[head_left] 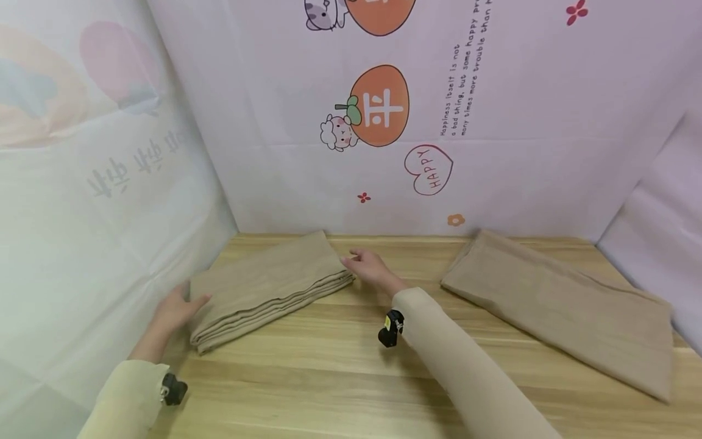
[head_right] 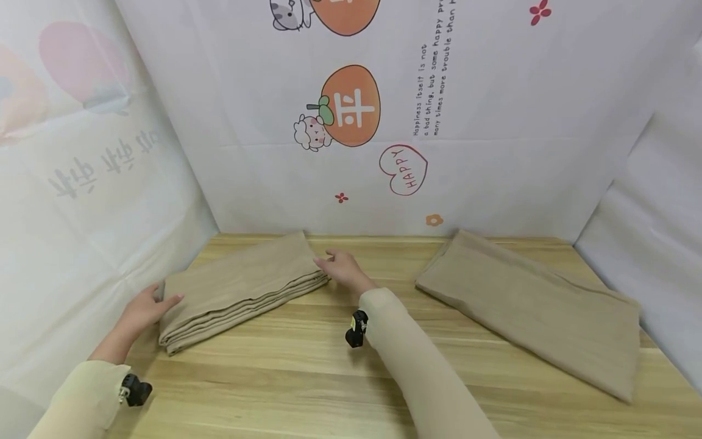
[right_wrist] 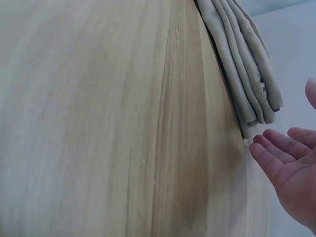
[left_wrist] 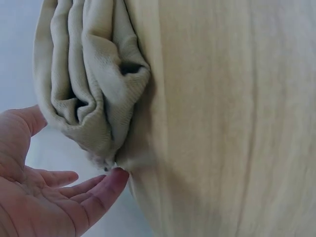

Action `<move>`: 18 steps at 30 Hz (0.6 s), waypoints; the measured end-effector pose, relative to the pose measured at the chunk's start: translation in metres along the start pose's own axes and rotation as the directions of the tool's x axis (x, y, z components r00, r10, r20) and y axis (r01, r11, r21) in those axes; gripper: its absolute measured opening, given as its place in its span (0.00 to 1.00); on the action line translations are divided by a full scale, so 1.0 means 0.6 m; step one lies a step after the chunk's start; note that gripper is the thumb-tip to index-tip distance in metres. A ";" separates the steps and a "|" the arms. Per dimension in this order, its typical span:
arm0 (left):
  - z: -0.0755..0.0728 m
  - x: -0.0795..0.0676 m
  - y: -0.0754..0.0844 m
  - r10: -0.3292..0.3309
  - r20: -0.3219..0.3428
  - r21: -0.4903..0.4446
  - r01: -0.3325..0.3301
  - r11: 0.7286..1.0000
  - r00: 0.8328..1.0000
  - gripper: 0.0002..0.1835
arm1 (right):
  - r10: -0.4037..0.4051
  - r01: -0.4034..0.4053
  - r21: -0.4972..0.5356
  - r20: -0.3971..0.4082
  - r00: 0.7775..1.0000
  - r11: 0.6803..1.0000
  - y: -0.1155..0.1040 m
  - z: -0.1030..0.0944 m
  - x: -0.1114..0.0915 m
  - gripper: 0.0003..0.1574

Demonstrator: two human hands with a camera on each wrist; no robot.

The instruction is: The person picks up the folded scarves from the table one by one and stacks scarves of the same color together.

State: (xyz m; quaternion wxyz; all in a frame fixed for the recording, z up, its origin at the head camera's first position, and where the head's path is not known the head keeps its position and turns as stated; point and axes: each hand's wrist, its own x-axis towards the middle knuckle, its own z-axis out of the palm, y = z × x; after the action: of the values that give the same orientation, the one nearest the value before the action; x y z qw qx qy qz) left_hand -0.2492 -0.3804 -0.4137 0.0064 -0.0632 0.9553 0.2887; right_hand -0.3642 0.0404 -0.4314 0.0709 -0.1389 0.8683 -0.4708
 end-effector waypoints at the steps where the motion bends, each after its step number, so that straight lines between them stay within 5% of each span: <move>1: -0.001 0.001 -0.002 -0.015 0.007 -0.003 0.015 1.000 1.000 0.50 | 0.006 -0.006 0.011 0.000 1.000 1.000 0.000 0.001 0.002 0.39; 12: -0.008 0.009 0.000 -0.135 0.040 -0.061 0.138 0.989 0.990 0.46 | 0.108 -0.105 0.133 -0.011 0.994 0.986 0.007 0.014 0.021 0.39; 18: -0.007 0.013 -0.005 -0.192 0.031 -0.142 0.195 0.971 0.981 0.39 | 0.216 -0.212 0.339 0.026 0.976 0.917 0.004 0.017 0.030 0.39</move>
State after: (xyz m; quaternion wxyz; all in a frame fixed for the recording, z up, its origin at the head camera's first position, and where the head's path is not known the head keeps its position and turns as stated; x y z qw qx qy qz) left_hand -0.2566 -0.3863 -0.4124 0.0379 -0.1539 0.9212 0.3555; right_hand -0.3790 0.0282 -0.4390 0.1395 -0.0259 0.7844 -0.6038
